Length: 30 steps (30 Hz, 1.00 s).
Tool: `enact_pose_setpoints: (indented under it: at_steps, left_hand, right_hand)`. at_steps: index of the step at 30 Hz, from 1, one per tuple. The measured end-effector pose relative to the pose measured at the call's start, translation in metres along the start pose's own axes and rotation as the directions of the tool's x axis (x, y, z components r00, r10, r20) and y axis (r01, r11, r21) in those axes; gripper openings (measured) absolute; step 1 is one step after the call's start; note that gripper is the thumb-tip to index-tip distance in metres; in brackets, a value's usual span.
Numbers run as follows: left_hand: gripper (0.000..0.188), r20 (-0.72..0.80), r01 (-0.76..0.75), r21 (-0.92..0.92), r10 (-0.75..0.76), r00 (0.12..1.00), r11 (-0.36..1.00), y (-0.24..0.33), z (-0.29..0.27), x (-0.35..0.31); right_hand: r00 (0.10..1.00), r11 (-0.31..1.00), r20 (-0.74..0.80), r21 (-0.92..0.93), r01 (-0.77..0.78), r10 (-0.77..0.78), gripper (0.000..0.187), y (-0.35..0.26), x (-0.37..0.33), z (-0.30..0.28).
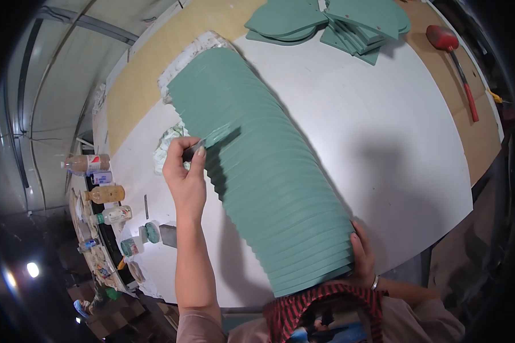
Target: Cleaning and stacking green plastic or composite furniture components using a sponge and cloth.
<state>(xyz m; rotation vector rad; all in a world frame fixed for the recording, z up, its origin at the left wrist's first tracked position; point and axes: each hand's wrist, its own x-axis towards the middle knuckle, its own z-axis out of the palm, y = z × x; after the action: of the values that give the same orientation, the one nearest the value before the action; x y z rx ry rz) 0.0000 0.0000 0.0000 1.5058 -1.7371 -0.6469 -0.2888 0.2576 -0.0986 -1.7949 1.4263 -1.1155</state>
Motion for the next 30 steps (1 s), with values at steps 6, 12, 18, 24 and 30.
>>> enact_pose_setpoints:
  at_steps: [6,12,18,24,30]
  left_hand:
    - [0.013,-0.144,0.189,-0.201,-0.220,0.965,0.961,-0.025,-0.024,-0.019]
    - [0.010,-0.191,0.190,-0.286,-0.251,0.949,0.939,-0.036,-0.028,-0.027]
    - [0.011,-0.221,0.179,-0.316,-0.255,0.941,0.932,-0.041,-0.027,-0.029]
    - [0.011,-0.249,0.178,-0.367,-0.281,0.927,0.913,-0.043,-0.029,-0.032]
    - [0.011,-0.297,0.180,-0.371,-0.300,0.906,0.911,-0.050,-0.033,-0.037]
  right_hand:
    - [1.000,0.999,-0.021,-0.034,0.002,-0.002,0.117,-0.002,0.001,0.002]
    - [0.999,0.995,-0.025,-0.091,0.030,-0.032,0.118,0.000,-0.001,0.006]
    - [0.999,0.992,-0.018,-0.117,0.035,-0.038,0.120,0.002,-0.003,0.005]
    - [1.000,0.992,-0.017,-0.123,0.024,-0.026,0.119,0.001,-0.003,0.005]
    - [0.999,0.983,-0.004,-0.177,0.045,-0.046,0.115,-0.001,-0.001,0.005]
